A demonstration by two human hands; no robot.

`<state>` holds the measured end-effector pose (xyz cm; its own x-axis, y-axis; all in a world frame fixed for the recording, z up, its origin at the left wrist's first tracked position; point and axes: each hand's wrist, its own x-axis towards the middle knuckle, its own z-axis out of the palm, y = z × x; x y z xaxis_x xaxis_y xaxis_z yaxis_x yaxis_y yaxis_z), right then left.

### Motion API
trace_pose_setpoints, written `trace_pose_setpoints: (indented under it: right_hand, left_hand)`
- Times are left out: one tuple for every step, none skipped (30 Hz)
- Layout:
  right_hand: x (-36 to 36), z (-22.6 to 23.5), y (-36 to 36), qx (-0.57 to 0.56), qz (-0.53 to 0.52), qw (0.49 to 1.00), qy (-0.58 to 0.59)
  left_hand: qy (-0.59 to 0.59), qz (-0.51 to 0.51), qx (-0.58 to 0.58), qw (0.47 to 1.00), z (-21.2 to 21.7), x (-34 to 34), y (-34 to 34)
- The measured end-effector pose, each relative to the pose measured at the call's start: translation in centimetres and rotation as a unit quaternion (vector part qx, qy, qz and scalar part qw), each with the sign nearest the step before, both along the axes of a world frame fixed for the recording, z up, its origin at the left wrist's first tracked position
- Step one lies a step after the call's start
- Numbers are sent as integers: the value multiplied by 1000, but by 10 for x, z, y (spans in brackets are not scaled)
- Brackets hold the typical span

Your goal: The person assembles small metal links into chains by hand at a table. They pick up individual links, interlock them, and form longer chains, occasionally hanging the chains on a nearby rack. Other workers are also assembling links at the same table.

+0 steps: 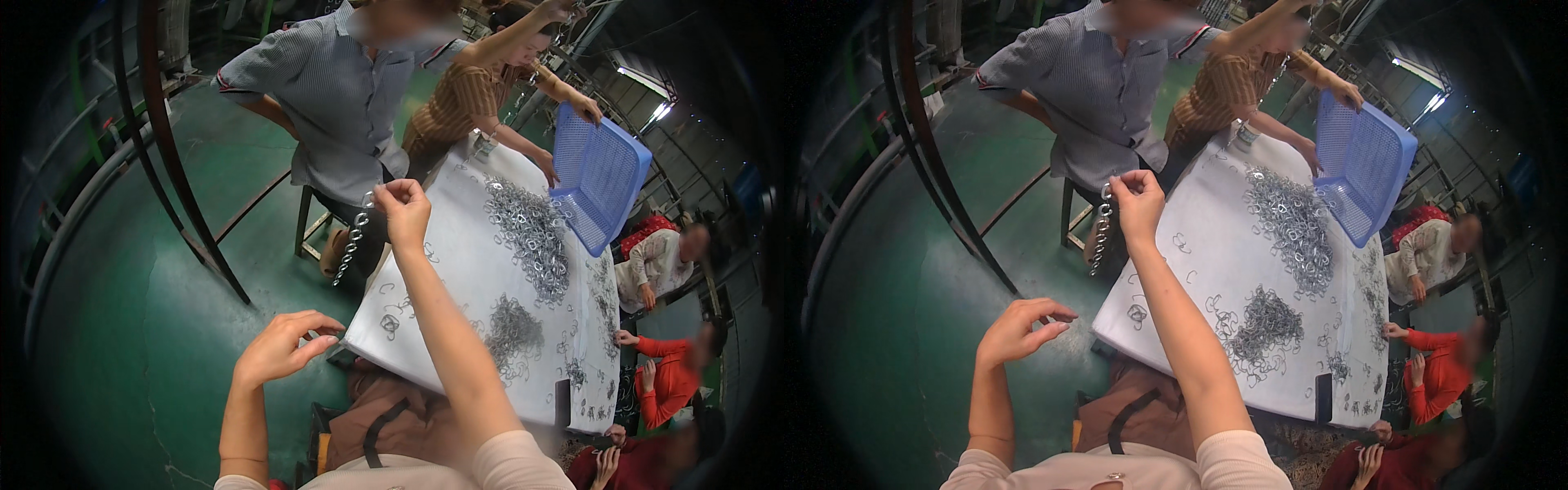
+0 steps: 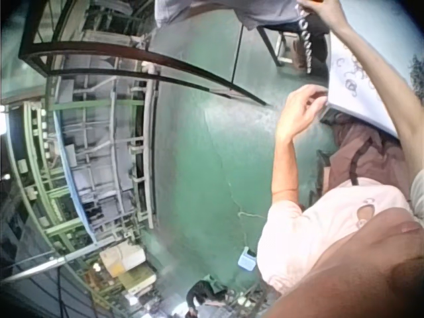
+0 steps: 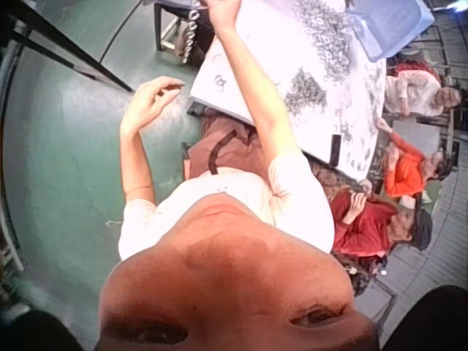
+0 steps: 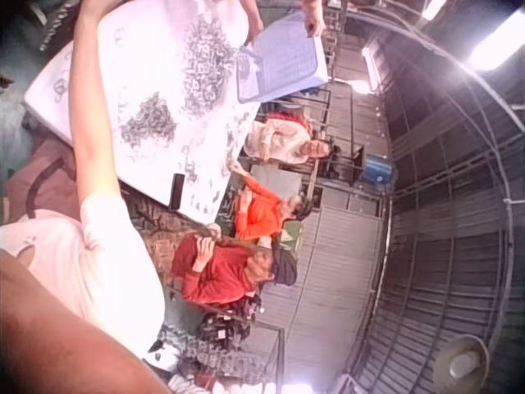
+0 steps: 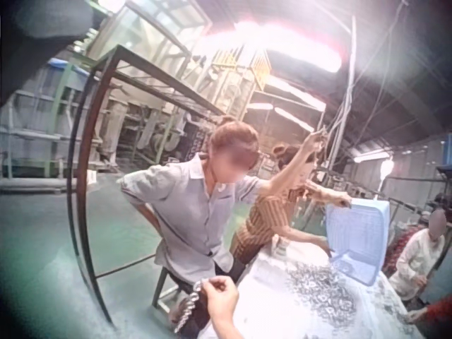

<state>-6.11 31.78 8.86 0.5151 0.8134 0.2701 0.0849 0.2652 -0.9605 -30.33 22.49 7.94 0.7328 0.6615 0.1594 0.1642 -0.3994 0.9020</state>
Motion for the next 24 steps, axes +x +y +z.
trace_pose_setpoints:
  right_hand:
    - [-1,1,0,1,1,1000,5]
    - [-1,2,1,3,1,1000,10]
    - [0,3,1,5,0,1000,14]
    - [1,2,2,7,1,1000,14]
    - [2,1,3,8,1,1000,13]
    - [2,0,4,10,1,1000,12]
    - [3,-1,5,14,-1,1000,10]
    - [3,-1,5,18,-3,1000,9]
    - [2,-2,5,22,-6,1000,10]
    - [2,-2,6,26,-6,1000,6]
    - [2,-2,6,29,-7,1000,2]
    - [0,-3,6,31,-7,1000,1]
    - [-1,-3,6,33,-4,999,6]
    - [-2,-3,8,35,-5,999,3]
    - [-3,-3,8,35,-7,999,1]
    - [-3,-3,6,35,-10,999,-1]
    - [-4,-3,3,26,-1,1000,15]
    - [-6,0,1,24,3,1000,13]
    - [-7,1,1,23,7,1000,11]
    - [-9,-1,-1,22,12,1000,10]
    - [-9,1,0,14,-3,1000,-14]
    - [-9,2,-1,15,0,1000,-10]
    - [-10,2,-1,16,4,1000,-6]
    - [-11,0,-4,13,7,1000,0]
  left_hand:
    - [0,2,1,1000,-1,-1,0]
    - [0,5,-1,1000,-1,-2,-1]
    - [-2,5,-3,1000,0,-1,-1]
    - [-3,7,-6,1000,1,0,-2]
    - [-5,11,-9,1000,0,0,-2]
    - [-7,16,-13,1000,-1,0,-2]
    - [-10,21,-16,1000,-2,1,-2]
    - [-16,27,-12,999,-4,2,-1]
    - [-21,34,-7,999,-6,2,-1]
    - [-25,39,-2,999,-7,2,-1]
    - [-26,43,-11,999,-7,2,-2]
    - [-25,48,-22,998,-7,1,-3]
    - [-23,52,-32,998,-7,0,-4]
    - [-26,54,-29,998,-7,0,-4]
    - [-28,56,-28,998,-8,-1,-4]
    - [-30,57,-27,998,-8,-1,-3]
    - [-33,62,-32,997,-8,0,-3]
    - [-37,68,-34,996,-7,0,-3]
    - [-40,75,-36,996,-5,1,-2]
    - [-42,81,-38,995,-4,0,-3]
    - [-33,75,-36,996,-2,0,-2]
    - [-39,73,-37,996,-4,1,-1]
    - [-45,71,-38,996,-7,3,-1]
    - [-50,67,-43,996,-12,4,-3]
